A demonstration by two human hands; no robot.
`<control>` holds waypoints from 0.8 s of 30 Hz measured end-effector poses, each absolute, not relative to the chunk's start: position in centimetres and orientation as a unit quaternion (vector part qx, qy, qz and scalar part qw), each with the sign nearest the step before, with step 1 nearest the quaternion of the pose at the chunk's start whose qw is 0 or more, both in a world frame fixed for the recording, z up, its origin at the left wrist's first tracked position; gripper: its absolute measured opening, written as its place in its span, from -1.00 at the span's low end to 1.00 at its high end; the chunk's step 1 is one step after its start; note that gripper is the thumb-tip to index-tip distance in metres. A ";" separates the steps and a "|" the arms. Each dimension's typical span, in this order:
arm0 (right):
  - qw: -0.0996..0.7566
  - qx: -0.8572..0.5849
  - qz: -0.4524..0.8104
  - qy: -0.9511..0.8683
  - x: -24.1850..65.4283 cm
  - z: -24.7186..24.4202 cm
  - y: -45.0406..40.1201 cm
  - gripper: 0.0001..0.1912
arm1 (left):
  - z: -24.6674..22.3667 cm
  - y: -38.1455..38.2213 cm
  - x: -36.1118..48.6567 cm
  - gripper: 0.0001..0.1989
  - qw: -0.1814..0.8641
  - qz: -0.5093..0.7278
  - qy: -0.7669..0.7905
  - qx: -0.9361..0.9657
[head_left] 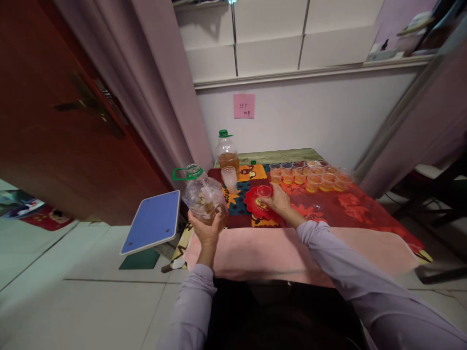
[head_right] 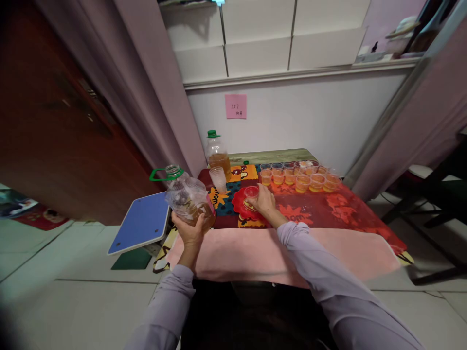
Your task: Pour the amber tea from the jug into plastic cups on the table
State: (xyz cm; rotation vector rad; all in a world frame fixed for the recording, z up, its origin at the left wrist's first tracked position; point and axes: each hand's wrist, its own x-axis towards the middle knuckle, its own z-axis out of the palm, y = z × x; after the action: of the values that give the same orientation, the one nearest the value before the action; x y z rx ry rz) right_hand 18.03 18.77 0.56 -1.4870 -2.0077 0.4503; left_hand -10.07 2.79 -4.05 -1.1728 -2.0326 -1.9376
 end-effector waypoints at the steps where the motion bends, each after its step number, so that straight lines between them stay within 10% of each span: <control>1: 0.292 -0.561 0.168 -0.756 17.8 0.4 19.1 -0.07 | -4.1 2.8 -10.1 0.18 0.050 -0.638 -0.667 -0.381; 15: 0.270 -0.559 0.177 -0.763 17.9 0.4 19.6 -0.22 | -4.1 2.5 -10.2 0.18 0.039 -0.641 -0.669 -0.375; 24: 0.417 -0.459 0.220 -0.753 17.5 1.3 15.7 -0.06 | -3.8 2.2 -9.7 0.17 0.025 -0.647 -0.671 -0.361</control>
State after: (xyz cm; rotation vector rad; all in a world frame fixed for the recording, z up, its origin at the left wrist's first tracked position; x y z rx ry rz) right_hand 17.54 15.72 1.29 -1.1522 -1.8893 0.5533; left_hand -9.74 2.22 -3.82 -1.1167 -2.0761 -1.9995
